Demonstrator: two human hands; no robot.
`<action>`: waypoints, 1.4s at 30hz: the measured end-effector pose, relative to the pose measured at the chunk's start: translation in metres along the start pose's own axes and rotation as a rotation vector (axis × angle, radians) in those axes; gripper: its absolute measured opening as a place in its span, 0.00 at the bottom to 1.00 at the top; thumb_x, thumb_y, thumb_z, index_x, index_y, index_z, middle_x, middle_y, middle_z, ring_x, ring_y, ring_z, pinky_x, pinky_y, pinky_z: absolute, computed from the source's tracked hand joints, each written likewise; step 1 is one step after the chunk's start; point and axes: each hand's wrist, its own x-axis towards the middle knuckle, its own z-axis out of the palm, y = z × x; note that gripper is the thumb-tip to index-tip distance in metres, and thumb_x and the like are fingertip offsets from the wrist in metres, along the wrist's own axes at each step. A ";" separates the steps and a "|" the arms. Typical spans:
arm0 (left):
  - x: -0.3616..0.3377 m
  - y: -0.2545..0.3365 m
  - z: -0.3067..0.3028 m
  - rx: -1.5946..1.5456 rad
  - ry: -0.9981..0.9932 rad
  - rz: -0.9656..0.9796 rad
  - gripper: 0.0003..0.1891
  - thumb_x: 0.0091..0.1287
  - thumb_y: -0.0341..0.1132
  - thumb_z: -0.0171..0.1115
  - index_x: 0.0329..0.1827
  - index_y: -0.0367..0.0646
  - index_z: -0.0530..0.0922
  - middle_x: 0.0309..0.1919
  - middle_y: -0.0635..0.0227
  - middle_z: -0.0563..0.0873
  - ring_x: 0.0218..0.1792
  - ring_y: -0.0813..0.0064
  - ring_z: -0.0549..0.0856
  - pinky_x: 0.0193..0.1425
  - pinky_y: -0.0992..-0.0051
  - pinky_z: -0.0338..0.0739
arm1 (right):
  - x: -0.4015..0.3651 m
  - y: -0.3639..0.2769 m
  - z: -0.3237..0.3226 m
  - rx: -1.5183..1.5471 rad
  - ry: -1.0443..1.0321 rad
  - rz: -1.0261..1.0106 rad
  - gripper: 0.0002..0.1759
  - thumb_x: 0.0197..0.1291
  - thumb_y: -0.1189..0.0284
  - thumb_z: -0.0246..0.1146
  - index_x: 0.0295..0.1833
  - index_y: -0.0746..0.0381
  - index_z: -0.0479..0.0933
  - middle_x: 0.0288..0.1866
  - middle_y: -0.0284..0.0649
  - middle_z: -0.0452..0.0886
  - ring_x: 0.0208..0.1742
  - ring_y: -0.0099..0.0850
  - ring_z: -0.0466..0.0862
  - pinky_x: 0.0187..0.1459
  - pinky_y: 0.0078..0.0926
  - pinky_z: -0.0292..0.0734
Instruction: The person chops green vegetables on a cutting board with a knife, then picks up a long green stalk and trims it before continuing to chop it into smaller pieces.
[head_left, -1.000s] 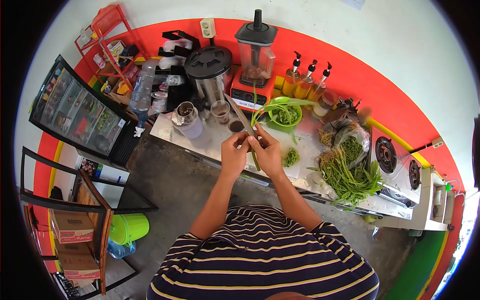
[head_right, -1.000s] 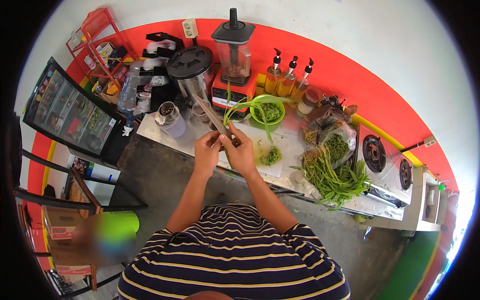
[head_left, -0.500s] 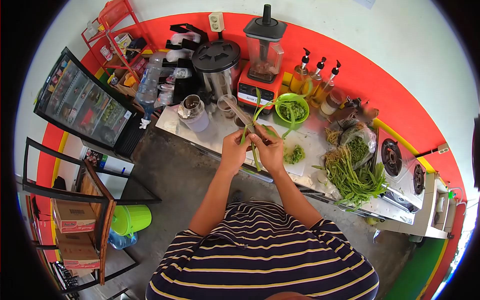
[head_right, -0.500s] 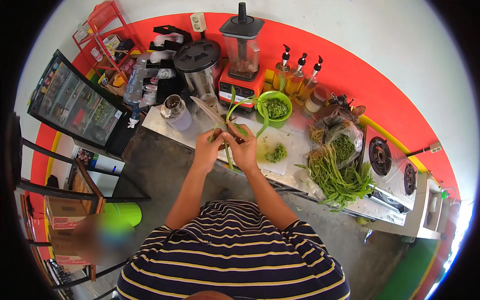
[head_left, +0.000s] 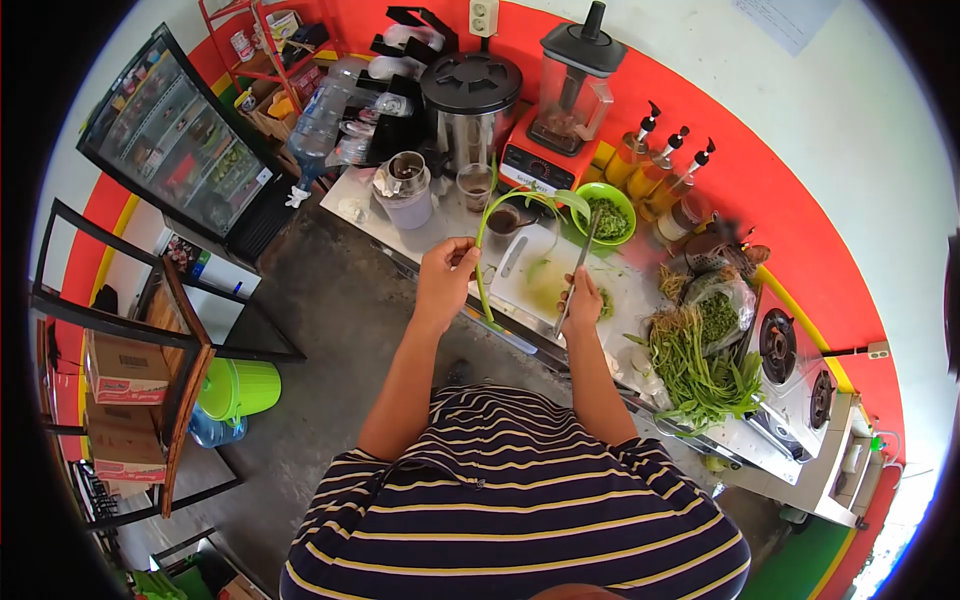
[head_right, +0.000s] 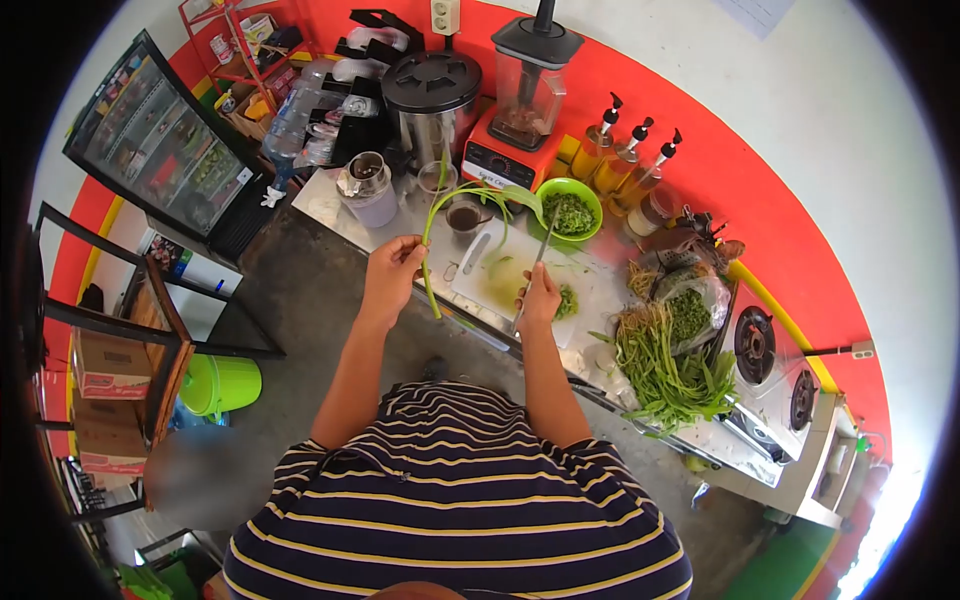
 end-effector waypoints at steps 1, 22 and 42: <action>-0.002 0.001 -0.002 -0.012 -0.005 0.020 0.10 0.74 0.31 0.61 0.52 0.35 0.81 0.41 0.72 0.85 0.39 0.83 0.81 0.43 0.77 0.79 | 0.004 0.007 0.002 0.008 -0.002 0.005 0.18 0.72 0.57 0.63 0.57 0.57 0.79 0.41 0.33 0.82 0.25 0.23 0.72 0.19 0.22 0.65; -0.021 0.016 -0.014 -0.076 -0.194 -0.022 0.27 0.70 0.21 0.60 0.73 0.39 0.71 0.44 0.70 0.83 0.45 0.81 0.80 0.48 0.79 0.77 | 0.008 0.008 -0.011 -0.330 -0.406 0.346 0.36 0.75 0.42 0.48 0.64 0.65 0.72 0.35 0.49 0.85 0.16 0.21 0.64 0.16 0.20 0.57; 0.001 0.012 0.058 -0.082 -0.475 -0.046 0.12 0.73 0.30 0.61 0.56 0.36 0.79 0.40 0.67 0.87 0.38 0.78 0.85 0.42 0.76 0.78 | -0.100 -0.114 -0.023 -0.544 -0.676 -0.524 0.29 0.75 0.65 0.58 0.78 0.58 0.66 0.31 0.28 0.76 0.31 0.16 0.67 0.37 0.16 0.66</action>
